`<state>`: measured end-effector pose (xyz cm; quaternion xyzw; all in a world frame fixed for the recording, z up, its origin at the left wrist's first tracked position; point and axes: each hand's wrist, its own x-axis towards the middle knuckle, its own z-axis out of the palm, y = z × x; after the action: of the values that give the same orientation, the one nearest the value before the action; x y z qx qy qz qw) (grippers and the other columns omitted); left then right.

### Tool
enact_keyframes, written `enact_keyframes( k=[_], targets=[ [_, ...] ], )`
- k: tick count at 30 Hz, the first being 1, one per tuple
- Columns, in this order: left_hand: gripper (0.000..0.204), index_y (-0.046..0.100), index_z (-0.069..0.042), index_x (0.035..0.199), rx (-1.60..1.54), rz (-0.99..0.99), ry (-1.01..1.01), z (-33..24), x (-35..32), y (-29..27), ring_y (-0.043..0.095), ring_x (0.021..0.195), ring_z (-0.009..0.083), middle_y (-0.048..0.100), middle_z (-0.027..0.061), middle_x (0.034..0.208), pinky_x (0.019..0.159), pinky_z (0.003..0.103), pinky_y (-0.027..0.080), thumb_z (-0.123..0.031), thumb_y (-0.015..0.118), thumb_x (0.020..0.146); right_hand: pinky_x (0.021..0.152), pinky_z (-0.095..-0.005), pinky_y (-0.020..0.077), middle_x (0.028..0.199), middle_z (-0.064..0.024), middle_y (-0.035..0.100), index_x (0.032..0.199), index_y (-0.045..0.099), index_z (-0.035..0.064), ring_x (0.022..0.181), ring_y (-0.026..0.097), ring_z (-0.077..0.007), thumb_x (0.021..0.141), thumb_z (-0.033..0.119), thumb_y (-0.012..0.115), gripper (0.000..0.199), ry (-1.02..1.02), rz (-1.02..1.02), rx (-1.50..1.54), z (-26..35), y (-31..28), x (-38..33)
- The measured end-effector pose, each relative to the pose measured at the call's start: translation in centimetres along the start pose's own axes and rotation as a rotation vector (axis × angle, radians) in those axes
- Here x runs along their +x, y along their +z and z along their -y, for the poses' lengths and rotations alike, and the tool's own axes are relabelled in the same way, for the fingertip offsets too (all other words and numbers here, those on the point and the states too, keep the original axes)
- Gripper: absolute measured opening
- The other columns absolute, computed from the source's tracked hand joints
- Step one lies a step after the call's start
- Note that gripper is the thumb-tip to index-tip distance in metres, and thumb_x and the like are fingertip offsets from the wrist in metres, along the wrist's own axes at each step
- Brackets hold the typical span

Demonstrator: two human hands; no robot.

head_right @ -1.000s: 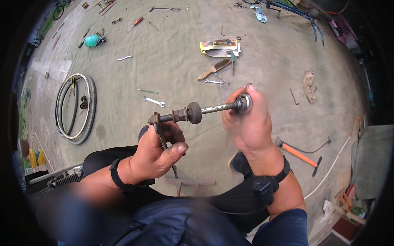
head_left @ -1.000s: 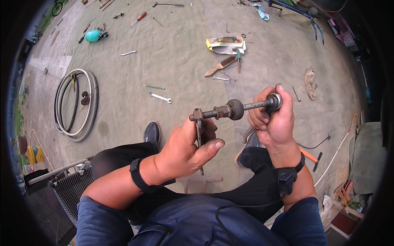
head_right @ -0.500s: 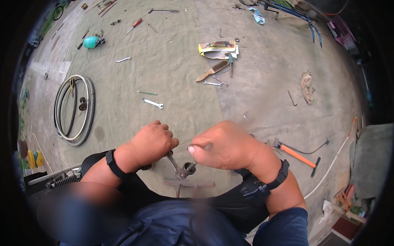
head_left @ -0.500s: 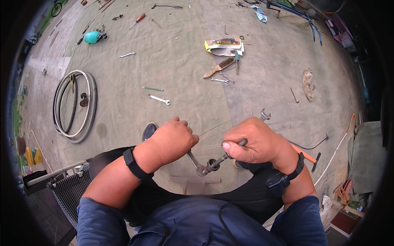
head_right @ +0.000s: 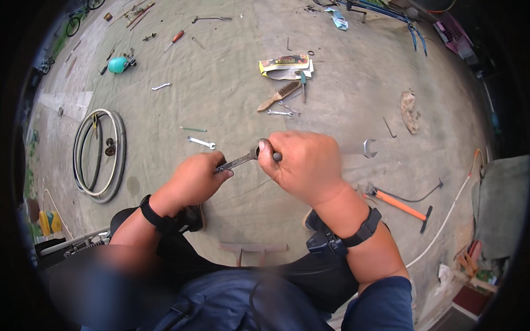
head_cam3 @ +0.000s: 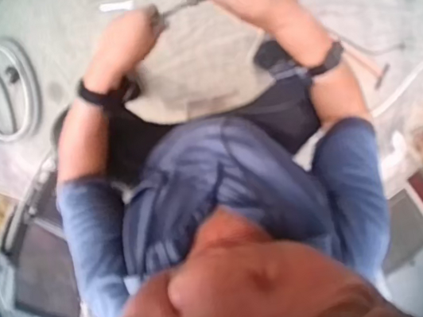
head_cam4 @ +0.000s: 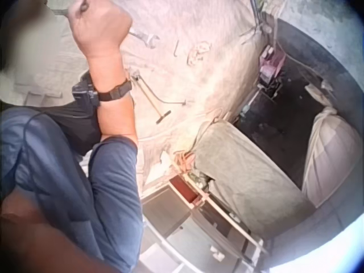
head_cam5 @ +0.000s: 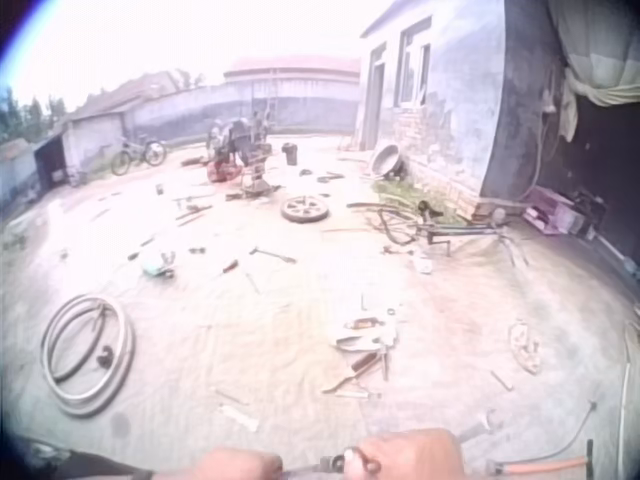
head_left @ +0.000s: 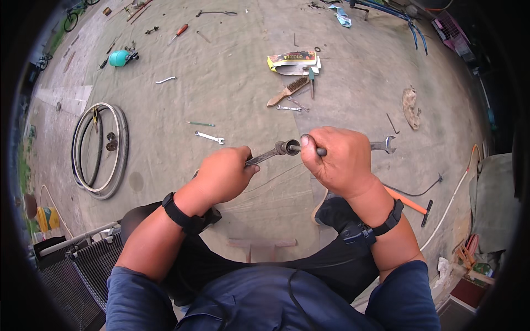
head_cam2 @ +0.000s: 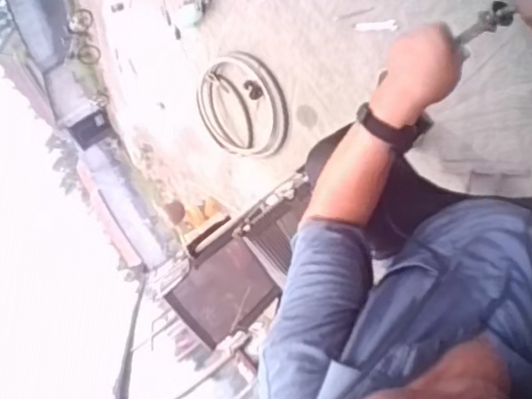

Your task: The person assembles a mechanical component by threading a nut onto a threaded rod and tightening it with a wrench. They repeatedly adjust the nut and rod, using the wrench to secure the assembly.

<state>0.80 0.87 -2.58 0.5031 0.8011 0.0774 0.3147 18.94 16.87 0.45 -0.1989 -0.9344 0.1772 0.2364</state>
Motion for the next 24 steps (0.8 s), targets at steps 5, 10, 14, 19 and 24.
enact_keyframes(
  k=[5,10,14,19,24],
  targets=[
    [0.029,0.057,0.0,0.098,-0.861,-0.214,-0.051,-1.8,0.3,1.9,0.059,0.068,0.016,0.058,0.0068,0.073,0.064,0.035,0.05,-0.027,0.058,0.106,0.049,-0.0315,0.0366,0.06,-0.0058,0.051,0.081,0.06,0.0036,0.051,0.046,-0.0162,0.103,0.036,0.05,0.04,0.312,-0.339,0.574,-0.3,-0.6,1.1],
    [0.021,0.056,-0.004,0.101,-1.026,-0.227,0.35,-4.0,-1.2,4.2,0.06,0.073,0.014,0.059,0.0043,0.081,0.066,0.033,0.05,-0.023,0.054,0.108,0.046,-0.027,0.025,0.056,-0.0016,0.041,0.083,0.056,0.0041,0.048,0.031,-0.0097,0.106,0.043,0.037,0.049,0.605,-0.016,1.503,-0.3,-1.5,1.4],
    [0.014,0.061,-0.008,0.091,-0.279,-0.331,0.808,-1.2,0.1,0.8,0.063,0.08,0.0304,0.062,0.0073,0.084,0.069,0.041,0.051,-0.018,0.07,0.091,0.048,-0.0288,0.0296,0.058,-0.0048,0.049,0.072,0.058,0.0026,0.052,0.039,-0.0119,0.103,0.043,0.039,0.055,0.501,0.373,1.356,-0.3,-3.2,1.4],
    [0.013,0.062,-0.01,0.082,0.315,-0.329,0.676,1.9,0.4,-1.3,0.063,0.078,0.0268,0.061,0.005,0.075,0.068,0.038,0.052,-0.017,0.073,0.082,0.062,-0.0353,0.0446,0.064,-0.0104,0.059,0.071,0.063,0.0035,0.061,0.051,-0.0226,0.095,0.028,0.059,0.035,0.336,0.621,0.658,0.6,-4.4,1.4],
    [0.014,0.064,-0.007,0.083,0.478,-0.168,0.334,1.2,-0.4,-1.8,0.067,0.071,0.0287,0.066,0.0083,0.073,0.062,0.042,0.053,-0.019,0.07,0.088,0.053,-0.0423,0.0439,0.064,-0.011,0.06,0.069,0.062,0.0068,0.055,0.055,-0.0323,0.095,0.026,0.061,0.032,0.073,0.229,0.071,1.1,-2.1,1.0]
  ],
)
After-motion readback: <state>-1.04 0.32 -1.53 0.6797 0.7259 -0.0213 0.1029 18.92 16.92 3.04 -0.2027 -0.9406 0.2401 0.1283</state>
